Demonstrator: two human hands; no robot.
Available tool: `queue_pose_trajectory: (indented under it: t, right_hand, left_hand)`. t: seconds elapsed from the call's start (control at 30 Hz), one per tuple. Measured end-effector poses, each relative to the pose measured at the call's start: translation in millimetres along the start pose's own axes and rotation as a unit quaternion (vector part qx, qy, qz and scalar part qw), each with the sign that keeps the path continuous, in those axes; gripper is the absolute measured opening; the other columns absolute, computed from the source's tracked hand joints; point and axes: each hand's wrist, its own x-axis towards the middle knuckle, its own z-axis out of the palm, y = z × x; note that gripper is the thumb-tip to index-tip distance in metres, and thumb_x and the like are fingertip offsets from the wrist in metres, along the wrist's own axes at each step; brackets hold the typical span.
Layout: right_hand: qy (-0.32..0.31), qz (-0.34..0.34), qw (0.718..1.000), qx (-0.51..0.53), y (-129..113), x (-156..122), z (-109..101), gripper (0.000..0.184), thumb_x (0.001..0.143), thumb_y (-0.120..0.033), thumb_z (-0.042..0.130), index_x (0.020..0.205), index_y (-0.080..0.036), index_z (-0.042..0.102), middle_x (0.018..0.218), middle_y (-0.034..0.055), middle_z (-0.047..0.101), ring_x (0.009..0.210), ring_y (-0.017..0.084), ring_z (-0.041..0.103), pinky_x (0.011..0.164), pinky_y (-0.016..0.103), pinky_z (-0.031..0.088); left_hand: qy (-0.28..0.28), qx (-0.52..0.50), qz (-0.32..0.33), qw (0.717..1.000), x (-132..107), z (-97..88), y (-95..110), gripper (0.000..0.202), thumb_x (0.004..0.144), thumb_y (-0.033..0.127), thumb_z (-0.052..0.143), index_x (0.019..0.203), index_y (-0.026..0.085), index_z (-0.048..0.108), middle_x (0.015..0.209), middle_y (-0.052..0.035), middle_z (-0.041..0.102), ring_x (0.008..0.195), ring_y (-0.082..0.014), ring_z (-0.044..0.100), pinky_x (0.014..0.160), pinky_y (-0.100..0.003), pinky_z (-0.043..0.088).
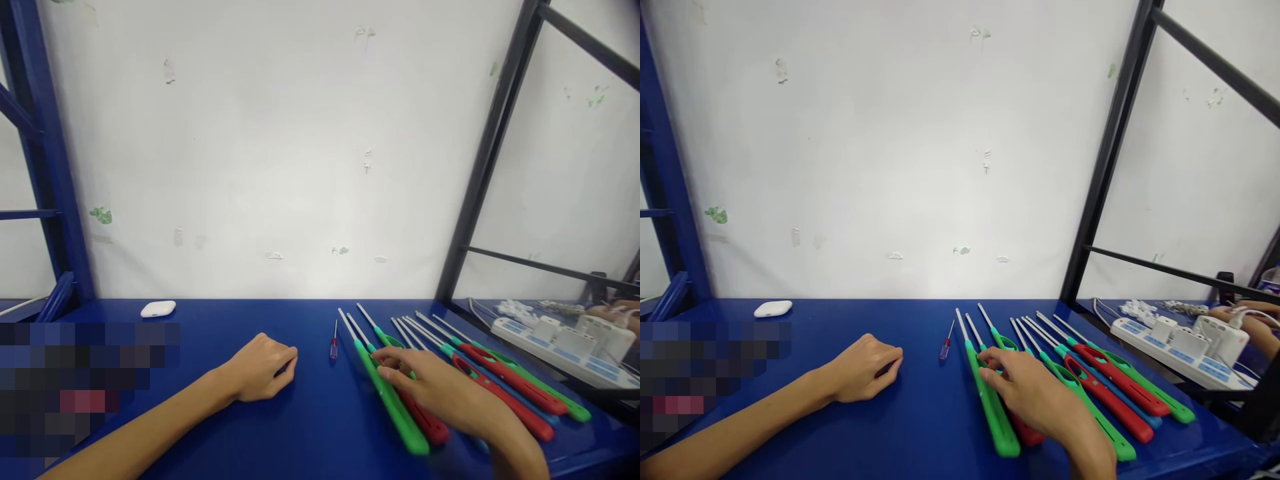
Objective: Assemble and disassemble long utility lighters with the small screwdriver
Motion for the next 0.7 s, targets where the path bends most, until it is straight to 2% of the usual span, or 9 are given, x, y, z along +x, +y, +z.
queue_pose_trajectory:
  t: [0.07, 0.2, 0.3, 0.4, 0.57, 0.7]
  right_hand:
    - [0.001, 0.003, 1.000, -0.007, 2.2, 1.4, -1.3, 0.044, 0.099, -0.051, 0.050, 0.123, -0.025, 0.077, 0.132, 0.0083, 0.076, 0.123, 0.032, 0.068, 0.106, 0.039, 0.050]
    - [0.017, 0.040, 0.999, -0.031, 12.0, 3.6, -6.2, 0.048, 0.101, -0.049, 0.045, 0.127, -0.022, 0.074, 0.124, 0.0102, 0.079, 0.115, 0.031, 0.071, 0.097, 0.039, 0.053]
    - [0.022, 0.094, 0.994, -0.056, 21.7, 5.2, -9.4, 0.043, 0.098, -0.043, 0.051, 0.126, -0.018, 0.073, 0.111, 0.0119, 0.081, 0.102, 0.031, 0.075, 0.086, 0.039, 0.054]
    - [0.022, 0.123, 0.989, -0.077, 24.2, 6.9, -10.0, 0.036, 0.095, -0.038, 0.059, 0.120, -0.018, 0.075, 0.106, 0.0114, 0.082, 0.097, 0.031, 0.076, 0.079, 0.036, 0.054]
    - [0.014, 0.104, 0.989, -0.107, -4.0, 11.6, 2.6, 0.033, 0.098, -0.046, 0.060, 0.113, -0.022, 0.077, 0.105, 0.0092, 0.081, 0.097, 0.028, 0.075, 0.079, 0.034, 0.052]
    - [-0.003, 0.117, 0.982, -0.151, -35.3, 24.8, 26.6, 0.041, 0.102, -0.053, 0.060, 0.117, -0.018, 0.074, 0.110, 0.0117, 0.078, 0.105, 0.028, 0.073, 0.091, 0.041, 0.054]
  left_hand:
    - [0.005, 0.002, 0.004, 1.000, 0.3, -0.3, 0.3, 0.019, 0.104, 0.026, 0.066, 0.089, 0.014, 0.067, 0.074, 0.0039, 0.066, 0.061, -0.0117, 0.064, 0.064, -0.028, 0.058]
    - [0.014, 0.000, 0.010, 1.000, 0.6, -0.3, 0.4, 0.020, 0.104, 0.022, 0.066, 0.086, 0.014, 0.066, 0.070, 0.0053, 0.063, 0.058, -0.0111, 0.062, 0.062, -0.027, 0.057]
    - [0.016, -0.005, 0.010, 1.000, 0.5, 0.3, -0.1, 0.020, 0.104, 0.023, 0.066, 0.087, 0.014, 0.066, 0.070, 0.0051, 0.063, 0.058, -0.0111, 0.062, 0.063, -0.027, 0.057]
    - [0.010, -0.013, 0.007, 1.000, 0.2, 1.7, -0.9, 0.019, 0.105, 0.027, 0.066, 0.090, 0.014, 0.067, 0.074, 0.0039, 0.065, 0.061, -0.0117, 0.064, 0.064, -0.028, 0.058]
    - [-0.006, -0.024, 0.000, 1.000, -0.4, 4.7, -3.0, 0.018, 0.105, 0.031, 0.066, 0.100, 0.014, 0.069, 0.085, 0.0004, 0.070, 0.068, -0.0136, 0.068, 0.068, -0.031, 0.061]
    - [-0.010, -0.029, 0.001, 1.000, -1.2, 6.3, -4.6, 0.019, 0.105, 0.032, 0.066, 0.110, 0.015, 0.069, 0.099, -0.0037, 0.072, 0.078, -0.0161, 0.071, 0.072, -0.033, 0.062]
